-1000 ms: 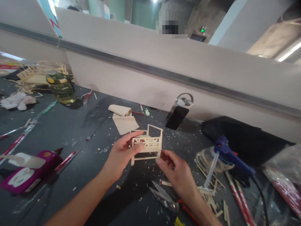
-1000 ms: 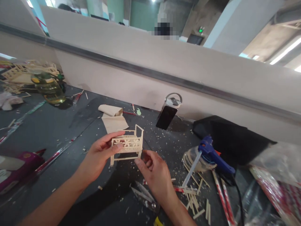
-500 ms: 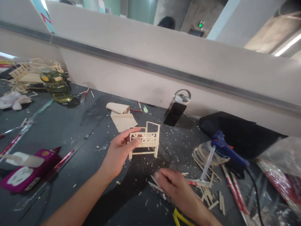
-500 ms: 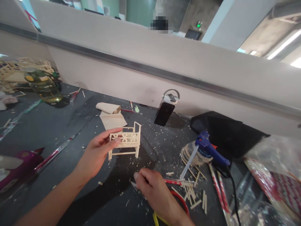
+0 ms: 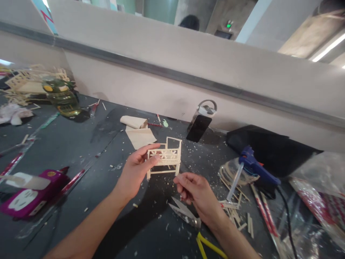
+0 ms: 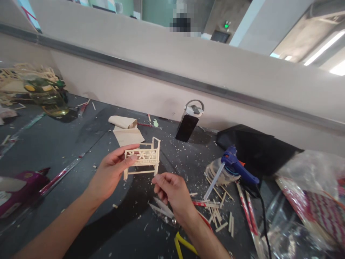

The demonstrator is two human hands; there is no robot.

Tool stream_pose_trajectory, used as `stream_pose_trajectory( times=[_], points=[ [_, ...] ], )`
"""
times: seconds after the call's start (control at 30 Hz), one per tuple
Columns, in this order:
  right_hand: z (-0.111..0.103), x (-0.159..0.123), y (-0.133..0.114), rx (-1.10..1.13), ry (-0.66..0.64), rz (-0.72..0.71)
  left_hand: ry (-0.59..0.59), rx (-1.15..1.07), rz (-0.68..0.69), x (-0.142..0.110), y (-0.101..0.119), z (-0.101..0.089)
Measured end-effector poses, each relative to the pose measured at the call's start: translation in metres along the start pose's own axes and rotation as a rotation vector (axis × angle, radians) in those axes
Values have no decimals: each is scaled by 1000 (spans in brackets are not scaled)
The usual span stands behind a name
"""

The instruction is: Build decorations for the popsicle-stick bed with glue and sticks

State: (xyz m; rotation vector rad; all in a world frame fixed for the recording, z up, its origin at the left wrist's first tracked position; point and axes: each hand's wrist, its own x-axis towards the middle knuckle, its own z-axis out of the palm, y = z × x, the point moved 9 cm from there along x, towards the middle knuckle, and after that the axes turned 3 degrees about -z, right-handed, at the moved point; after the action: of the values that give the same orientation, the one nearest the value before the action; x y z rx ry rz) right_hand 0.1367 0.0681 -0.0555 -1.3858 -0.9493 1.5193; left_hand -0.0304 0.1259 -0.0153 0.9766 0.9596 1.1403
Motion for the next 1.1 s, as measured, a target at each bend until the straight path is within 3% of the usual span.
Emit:
stream_pose_trajectory(
  times=[0.17,0.3,0.43,0.6,0.67,0.77,0.97,1.1],
  points=[
    [-2,-1,3,25,31,-13,26,17,-13,0,0,-1],
    [-1,-3,8,-77,-8,5,39,0,-15,0,-1,-1],
    [5,-20,6,-215,-134,-3,28,-4,-20,0,-2,-1],
    [28,-53,6,-409,-413,-3,3,9,-29,1,-3,-1],
    [31,-53,4,-442,-375,-24,-11,14,-21,0,-2,1],
    [34,-37,-1,-283,-215,-40,-11,45,9,-3,1,3],
    [73,-8,1,13,-191,-60,-49,129,51,-10,6,9],
    [78,-5,12,23,-161,-43,-82,161,93,-12,7,11]
  ],
)
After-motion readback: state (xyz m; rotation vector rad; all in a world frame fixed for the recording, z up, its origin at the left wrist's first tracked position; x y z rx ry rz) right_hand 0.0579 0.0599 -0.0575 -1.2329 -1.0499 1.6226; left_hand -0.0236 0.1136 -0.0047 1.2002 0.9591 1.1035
